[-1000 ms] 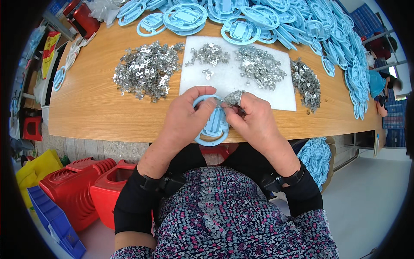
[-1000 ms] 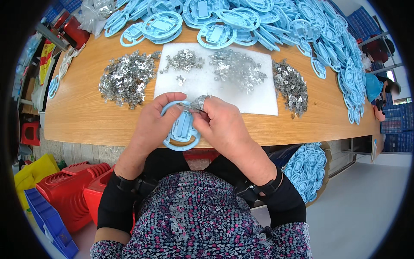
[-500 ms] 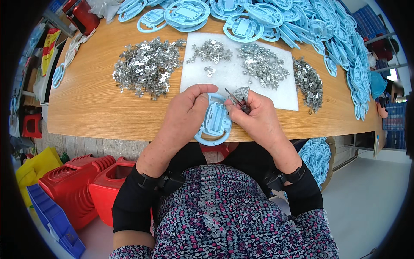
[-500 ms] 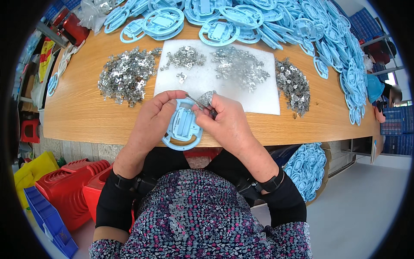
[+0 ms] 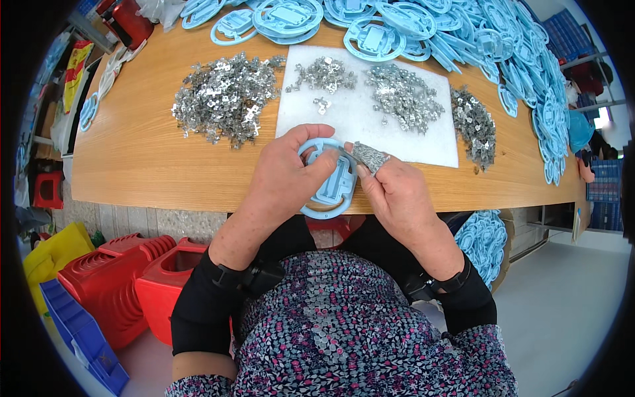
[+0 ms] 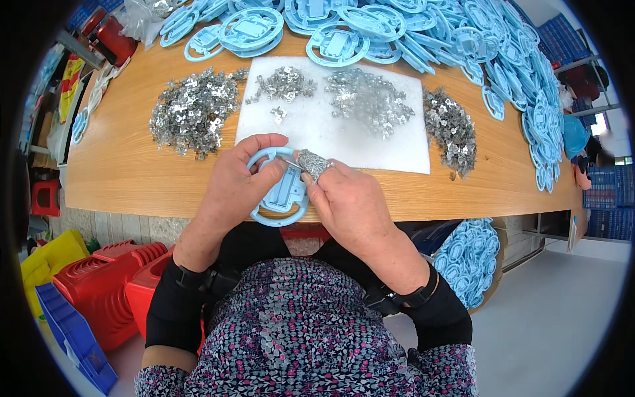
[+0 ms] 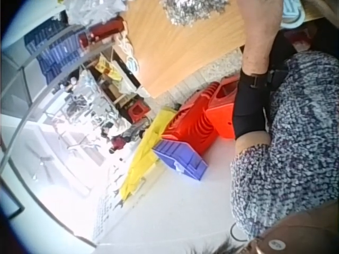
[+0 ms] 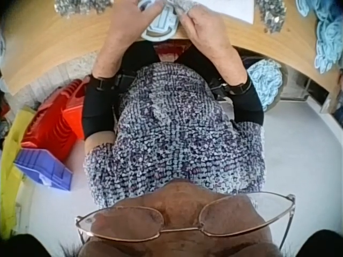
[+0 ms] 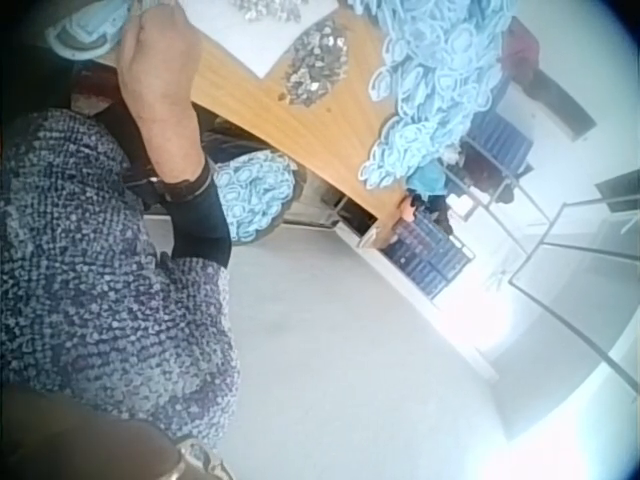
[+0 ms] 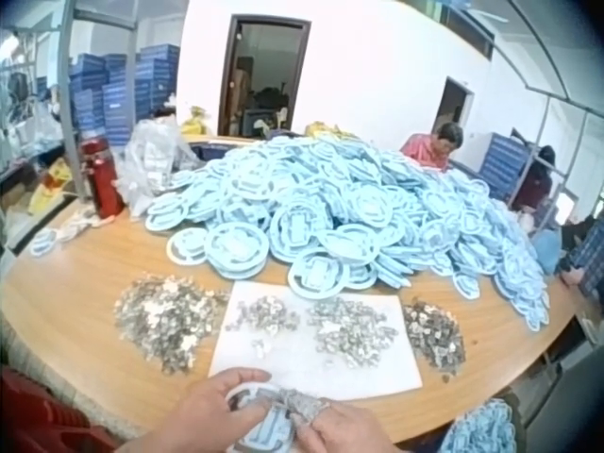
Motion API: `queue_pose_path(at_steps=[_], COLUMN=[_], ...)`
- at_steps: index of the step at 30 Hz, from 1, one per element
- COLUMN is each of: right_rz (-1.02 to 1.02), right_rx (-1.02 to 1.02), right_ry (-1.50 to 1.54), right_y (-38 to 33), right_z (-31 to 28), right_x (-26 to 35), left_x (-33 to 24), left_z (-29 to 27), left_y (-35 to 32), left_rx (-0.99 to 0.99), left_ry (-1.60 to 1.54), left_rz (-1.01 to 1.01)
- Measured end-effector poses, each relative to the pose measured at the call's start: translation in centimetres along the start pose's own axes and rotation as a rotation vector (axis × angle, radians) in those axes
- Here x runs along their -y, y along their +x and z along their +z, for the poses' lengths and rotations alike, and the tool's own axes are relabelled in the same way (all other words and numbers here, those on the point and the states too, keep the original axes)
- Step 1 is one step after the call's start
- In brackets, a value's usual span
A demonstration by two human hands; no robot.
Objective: The person is manually assembling small metal components into blue circular plastic frames at a factory workstation.
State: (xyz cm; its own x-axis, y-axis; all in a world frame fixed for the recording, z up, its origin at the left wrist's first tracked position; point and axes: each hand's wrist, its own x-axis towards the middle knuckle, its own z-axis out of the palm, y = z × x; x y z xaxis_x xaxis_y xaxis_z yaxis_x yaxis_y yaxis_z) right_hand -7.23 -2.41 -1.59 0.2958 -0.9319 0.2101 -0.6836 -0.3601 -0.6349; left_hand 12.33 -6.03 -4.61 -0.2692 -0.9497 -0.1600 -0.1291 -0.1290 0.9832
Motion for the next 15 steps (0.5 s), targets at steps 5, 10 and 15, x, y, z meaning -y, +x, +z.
queue_pose_path(at_steps=[5,10,15], right_rz=[0.128,0.050,-0.020], right_rx=[0.045,0.094,0.126], right_ry=[-0.135,-0.252,-0.402], right_y=[-0.8,-1.4,-1.6], right_z=[-0.1,-0.4,-0.4], right_x=[-0.4,-0.4,-0.2], left_x=[-0.7,0.3,0.3], left_z=[0.3,0.1,0.0], left_y=[-0.3,0.1,0.1], left_rx=[-0.037,-0.033,-0.033], left_ry=[0.053,0.023,0.003], left_rz=[-0.016,0.003,-0.015])
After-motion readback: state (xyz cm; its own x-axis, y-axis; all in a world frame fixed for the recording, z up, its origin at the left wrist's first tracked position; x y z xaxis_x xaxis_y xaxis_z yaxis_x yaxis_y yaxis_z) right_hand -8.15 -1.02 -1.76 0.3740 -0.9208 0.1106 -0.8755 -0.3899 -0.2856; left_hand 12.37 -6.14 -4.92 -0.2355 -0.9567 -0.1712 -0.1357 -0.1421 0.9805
